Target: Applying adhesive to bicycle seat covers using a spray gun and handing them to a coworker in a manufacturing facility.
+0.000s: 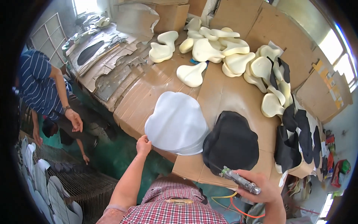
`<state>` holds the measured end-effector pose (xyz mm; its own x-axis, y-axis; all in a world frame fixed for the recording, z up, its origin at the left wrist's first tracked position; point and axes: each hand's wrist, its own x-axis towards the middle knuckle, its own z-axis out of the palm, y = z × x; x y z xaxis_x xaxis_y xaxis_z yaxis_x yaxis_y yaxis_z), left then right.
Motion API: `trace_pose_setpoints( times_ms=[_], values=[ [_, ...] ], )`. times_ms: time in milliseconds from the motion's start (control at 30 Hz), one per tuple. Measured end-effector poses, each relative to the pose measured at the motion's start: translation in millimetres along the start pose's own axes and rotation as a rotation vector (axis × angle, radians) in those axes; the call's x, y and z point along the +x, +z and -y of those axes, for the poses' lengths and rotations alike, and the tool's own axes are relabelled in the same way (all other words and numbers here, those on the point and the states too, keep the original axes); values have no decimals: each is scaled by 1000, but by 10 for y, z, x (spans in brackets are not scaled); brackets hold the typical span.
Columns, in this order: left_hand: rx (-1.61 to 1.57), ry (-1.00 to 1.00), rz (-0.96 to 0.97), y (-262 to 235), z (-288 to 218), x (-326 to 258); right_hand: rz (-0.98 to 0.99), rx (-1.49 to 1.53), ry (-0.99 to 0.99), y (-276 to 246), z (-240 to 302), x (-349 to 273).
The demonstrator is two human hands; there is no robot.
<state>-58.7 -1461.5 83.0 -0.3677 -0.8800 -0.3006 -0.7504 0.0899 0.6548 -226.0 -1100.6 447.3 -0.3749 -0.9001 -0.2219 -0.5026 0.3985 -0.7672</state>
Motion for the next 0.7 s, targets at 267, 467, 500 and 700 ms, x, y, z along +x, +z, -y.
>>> trace_pose_setpoints(
  times_ms=[267, 467, 500, 700],
  values=[
    [158, 59, -155, 119, -214, -7, -73, -33, -97, -16, 49, 176],
    [141, 30, -169, 206, -177, 88, -154, 126, 94, 102, -70, -172],
    [137, 35, -168, 213, -191, 92, -124, 111, 90, 77, -96, -195],
    [-1, 111, -217, 209, -215, 121, -426, 326, 110, 243, 7, 105]
  ],
)
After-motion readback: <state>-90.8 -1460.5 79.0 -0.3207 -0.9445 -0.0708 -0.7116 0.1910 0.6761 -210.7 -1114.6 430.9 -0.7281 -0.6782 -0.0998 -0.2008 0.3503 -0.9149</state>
